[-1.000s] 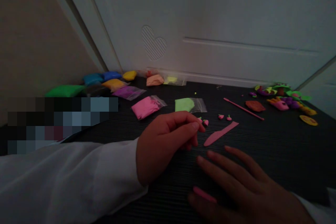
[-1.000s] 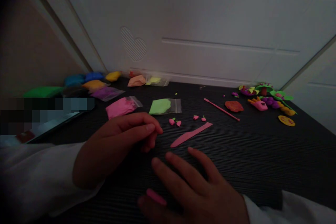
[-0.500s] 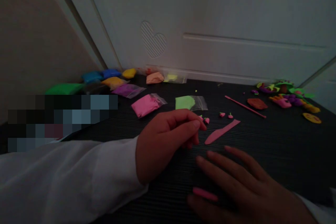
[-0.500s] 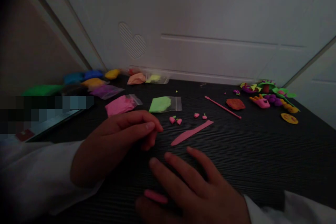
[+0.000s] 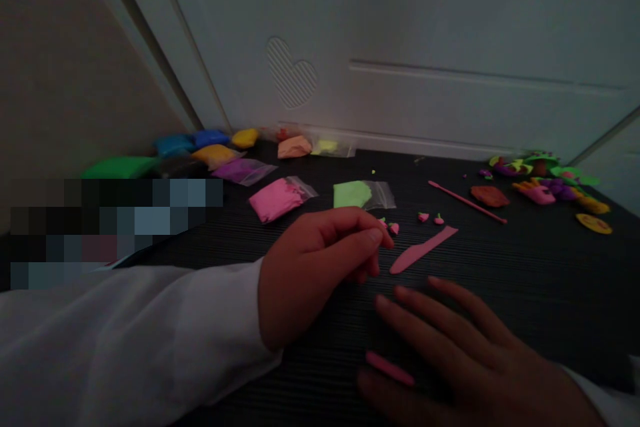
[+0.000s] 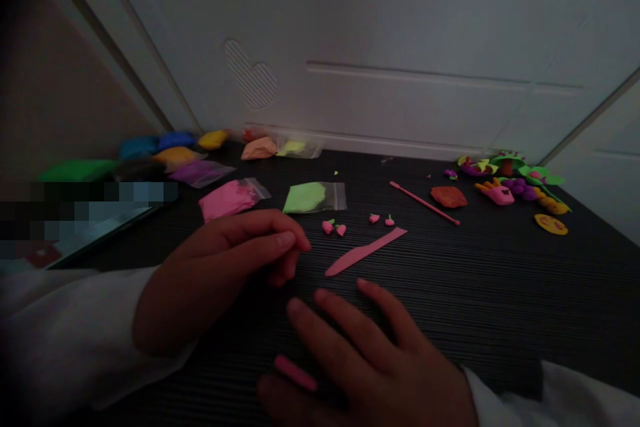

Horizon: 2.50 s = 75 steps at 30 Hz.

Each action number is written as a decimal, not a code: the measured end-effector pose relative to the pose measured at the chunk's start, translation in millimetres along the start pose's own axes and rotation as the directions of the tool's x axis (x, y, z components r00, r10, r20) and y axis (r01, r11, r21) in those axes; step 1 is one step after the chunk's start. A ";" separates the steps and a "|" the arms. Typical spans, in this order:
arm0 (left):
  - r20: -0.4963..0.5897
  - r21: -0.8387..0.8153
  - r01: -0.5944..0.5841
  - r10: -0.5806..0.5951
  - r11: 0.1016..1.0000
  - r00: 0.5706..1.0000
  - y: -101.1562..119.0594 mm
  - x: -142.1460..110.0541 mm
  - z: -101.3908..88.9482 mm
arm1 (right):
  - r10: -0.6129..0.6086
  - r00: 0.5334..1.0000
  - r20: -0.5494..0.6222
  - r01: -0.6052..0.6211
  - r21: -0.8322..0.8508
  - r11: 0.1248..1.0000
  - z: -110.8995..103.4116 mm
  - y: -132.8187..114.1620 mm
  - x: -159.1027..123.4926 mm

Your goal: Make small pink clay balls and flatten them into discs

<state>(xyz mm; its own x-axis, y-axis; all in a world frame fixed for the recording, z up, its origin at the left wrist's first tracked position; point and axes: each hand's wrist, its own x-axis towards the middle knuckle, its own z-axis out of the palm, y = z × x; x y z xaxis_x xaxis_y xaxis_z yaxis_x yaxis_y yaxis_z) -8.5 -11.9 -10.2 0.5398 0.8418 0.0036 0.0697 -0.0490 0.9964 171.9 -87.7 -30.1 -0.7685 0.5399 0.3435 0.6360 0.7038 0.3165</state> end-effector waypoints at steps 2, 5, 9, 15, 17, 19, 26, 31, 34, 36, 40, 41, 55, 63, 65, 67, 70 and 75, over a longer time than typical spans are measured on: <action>0.007 -0.002 -0.002 0.002 1.000 1.000 0.2 0.3 -0.1 | -0.011 1.000 -0.028 0.011 -0.019 1.000 -0.6 -1.8 -0.3; 0.009 0.002 0.000 0.000 1.000 1.000 0.1 0.6 -0.4 | 0.100 0.994 -0.053 -0.101 -0.010 0.995 -1.3 1.4 2.4; 0.016 0.013 -0.005 0.005 1.000 1.000 -0.3 0.9 -0.3 | 0.130 0.991 -0.007 -0.130 -0.029 0.991 0.3 4.1 4.3; 0.026 -0.004 -0.012 0.012 1.000 1.000 -1.3 1.8 0.9 | -0.101 0.995 0.014 0.102 -0.097 0.990 4.1 -2.0 0.1; 0.022 -0.006 -0.019 0.019 1.000 1.000 -1.7 1.8 0.9 | -0.021 0.998 0.052 0.025 -0.081 0.996 4.3 0.9 0.9; 0.020 -0.010 -0.023 0.024 1.000 1.000 -2.0 1.5 0.8 | 0.118 0.983 0.137 -0.117 -0.022 0.993 4.6 4.2 2.5; 0.018 -0.009 -0.029 0.030 1.000 0.999 -2.0 1.9 0.6 | -0.016 0.999 0.036 0.019 -0.091 0.996 6.1 2.4 1.3; 0.030 -0.032 -0.034 0.035 0.999 0.999 -3.0 1.6 0.5 | 0.102 0.992 0.079 -0.099 -0.033 0.995 4.9 5.5 3.8; 0.038 -0.039 -0.019 0.021 0.999 0.999 -2.8 1.4 0.7 | -0.009 1.000 0.027 0.011 -0.087 0.996 5.0 4.8 4.3; 0.027 -0.023 -0.015 0.016 1.000 1.000 -2.1 1.4 0.9 | 0.038 0.997 0.067 -0.035 -0.044 0.998 4.5 6.0 3.8; 0.016 -0.009 -0.024 0.024 1.000 1.000 -1.4 2.1 0.9 | 0.195 0.966 0.172 -0.201 0.017 0.980 3.7 8.5 3.1; 0.018 -0.010 -0.023 0.024 1.000 1.000 -1.5 2.3 0.9 | 0.170 0.975 0.144 -0.172 0.000 0.985 3.8 8.1 3.1; 0.027 -0.026 0.006 -0.005 1.000 1.000 0.2 1.9 1.4 | 0.016 0.998 0.068 -0.014 -0.026 1.000 4.2 8.3 1.2; 0.029 -0.032 0.017 -0.016 0.999 0.999 0.4 1.2 1.6 | -0.008 0.999 0.044 0.009 -0.016 1.000 0.8 7.8 1.8; 0.025 -0.013 0.008 -0.008 1.000 1.000 0.1 1.3 1.7 | 0.099 0.989 0.110 -0.102 0.022 0.995 0.8 7.3 1.5; 0.024 -0.006 0.003 -0.003 1.000 1.000 -0.2 1.2 1.7 | 0.171 0.974 0.147 -0.178 0.034 0.984 1.5 6.7 0.4; 0.039 -0.019 0.009 -0.008 1.000 0.999 -0.5 0.9 1.2 | 0.002 0.998 0.068 -0.001 -0.017 1.000 3.3 5.5 -1.3; 0.032 0.010 -0.001 0.000 1.000 0.999 -0.6 0.7 0.1 | 0.165 0.976 0.139 -0.173 0.051 0.984 2.8 7.2 -0.2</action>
<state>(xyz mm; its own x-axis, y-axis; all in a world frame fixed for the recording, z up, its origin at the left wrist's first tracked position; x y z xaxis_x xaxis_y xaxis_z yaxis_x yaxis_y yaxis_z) -8.1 -11.3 -10.9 0.5664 0.8242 0.0013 0.0779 -0.0551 0.9954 176.4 -81.5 -30.4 -0.6554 0.7074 0.2645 0.7550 0.6221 0.2072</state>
